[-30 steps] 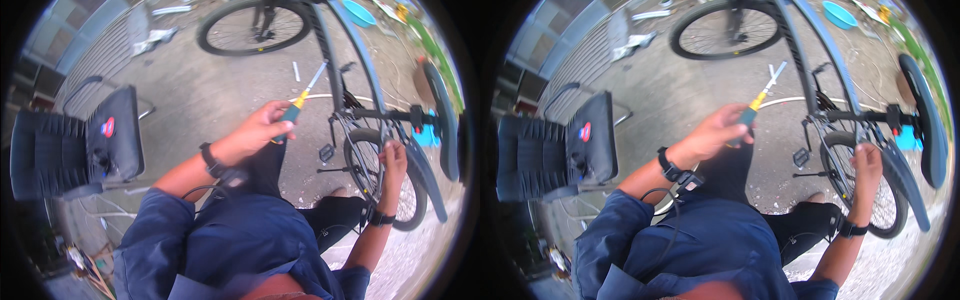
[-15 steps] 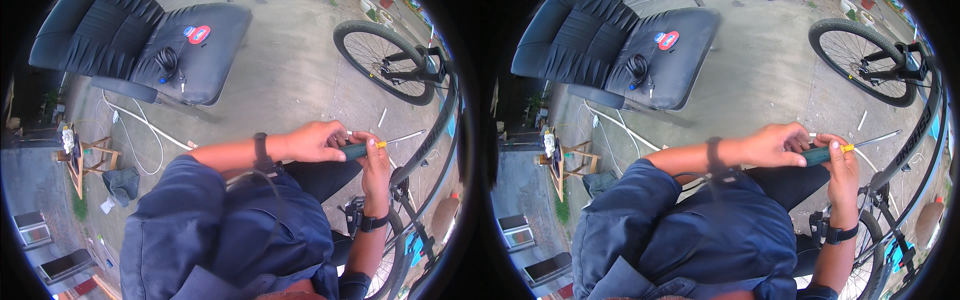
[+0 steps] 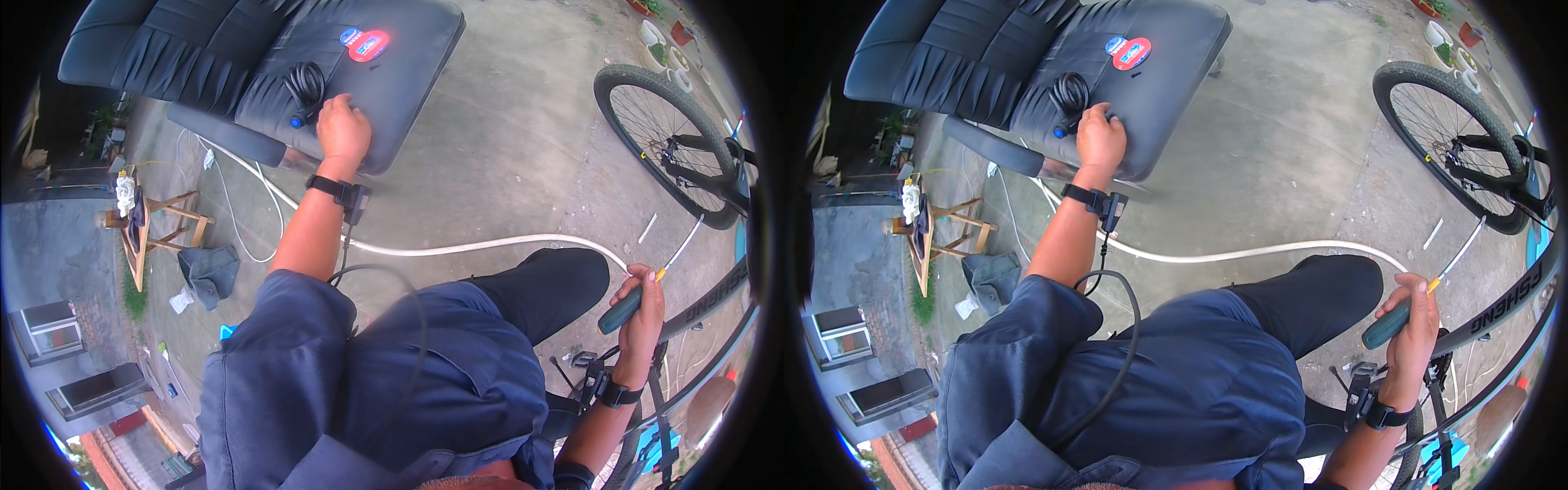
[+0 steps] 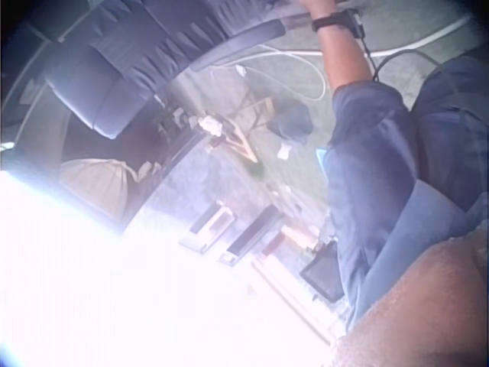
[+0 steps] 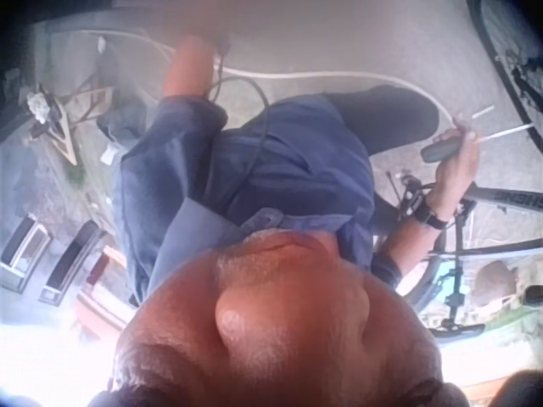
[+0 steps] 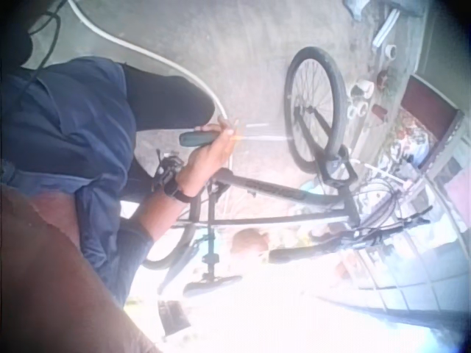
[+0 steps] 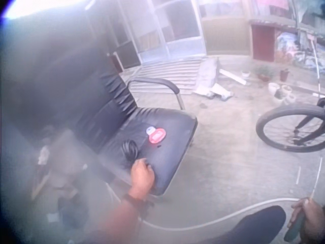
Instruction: The person detaches a mounting bracket from a cable lock and secures it onto a bicycle seat post using a screwdriver.
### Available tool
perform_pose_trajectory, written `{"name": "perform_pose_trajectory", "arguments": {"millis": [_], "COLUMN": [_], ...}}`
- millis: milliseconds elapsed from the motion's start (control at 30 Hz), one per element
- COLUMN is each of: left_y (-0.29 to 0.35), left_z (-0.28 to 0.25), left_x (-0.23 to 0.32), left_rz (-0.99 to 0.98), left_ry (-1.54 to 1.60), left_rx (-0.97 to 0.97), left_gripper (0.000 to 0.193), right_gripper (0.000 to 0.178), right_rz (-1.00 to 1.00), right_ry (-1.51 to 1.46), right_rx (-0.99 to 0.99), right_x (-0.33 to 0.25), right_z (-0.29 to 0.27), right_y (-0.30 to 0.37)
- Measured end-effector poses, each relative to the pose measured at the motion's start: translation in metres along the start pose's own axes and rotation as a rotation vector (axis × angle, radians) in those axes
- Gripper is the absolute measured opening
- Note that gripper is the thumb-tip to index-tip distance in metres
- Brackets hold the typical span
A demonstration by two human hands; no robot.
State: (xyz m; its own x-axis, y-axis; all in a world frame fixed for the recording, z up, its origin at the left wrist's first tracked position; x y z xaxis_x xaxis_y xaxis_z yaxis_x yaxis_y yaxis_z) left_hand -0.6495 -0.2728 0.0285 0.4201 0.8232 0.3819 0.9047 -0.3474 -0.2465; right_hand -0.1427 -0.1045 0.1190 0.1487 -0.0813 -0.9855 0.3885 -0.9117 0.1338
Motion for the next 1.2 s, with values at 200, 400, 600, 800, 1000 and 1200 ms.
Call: {"name": "perform_pose_trajectory", "arguments": {"millis": [200,400,600,800,1000,1200], "left_y": [-0.030,-0.062,-0.095,-0.103,-0.103,-0.096], "left_z": [0.015,0.031,0.040,0.043,0.038,0.042], "left_x": [-0.009,-0.013,-0.022,-0.016,-0.012,0.009], "left_rz": [-0.126,-0.161,-0.125,-0.059,-0.048,0.009], "left_ry": [-0.100,-0.143,-0.290,-0.300,-0.337,-0.124], "left_rx": [0.078,0.098,0.017,0.003,-0.027,0.050], "left_gripper": [0.044,0.040,0.029,0.027,0.027,0.024], "right_gripper": [0.045,0.046,0.046,0.044,0.043,0.042], "right_rz": [0.028,0.034,0.055,0.077,0.071,0.062], "right_ry": [-0.037,-0.025,-0.042,-0.036,-0.037,-0.039], "right_rx": [-0.014,-0.018,-0.013,-0.009,-0.007,0.017], "right_x": [0.008,0.013,0.016,0.019,0.017,0.020], "right_z": [0.000,0.001,0.002,0.003,0.007,0.000], "right_y": [-0.008,-0.011,-0.010,-0.008,-0.008,-0.003]}}
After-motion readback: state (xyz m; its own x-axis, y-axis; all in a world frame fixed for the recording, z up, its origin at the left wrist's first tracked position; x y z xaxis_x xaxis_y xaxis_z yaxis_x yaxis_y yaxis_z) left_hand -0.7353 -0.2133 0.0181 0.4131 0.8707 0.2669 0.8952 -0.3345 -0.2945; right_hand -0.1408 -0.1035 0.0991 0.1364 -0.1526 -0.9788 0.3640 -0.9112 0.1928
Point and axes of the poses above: each hand's wrist, its own y-axis away from the middle knuckle, its own z-axis out of the palm, x = y × z, the point moved 2 cm from there along -y, towards the middle knuckle, and after that the axes turned 11 degrees about -z, right-handed, at the moved point
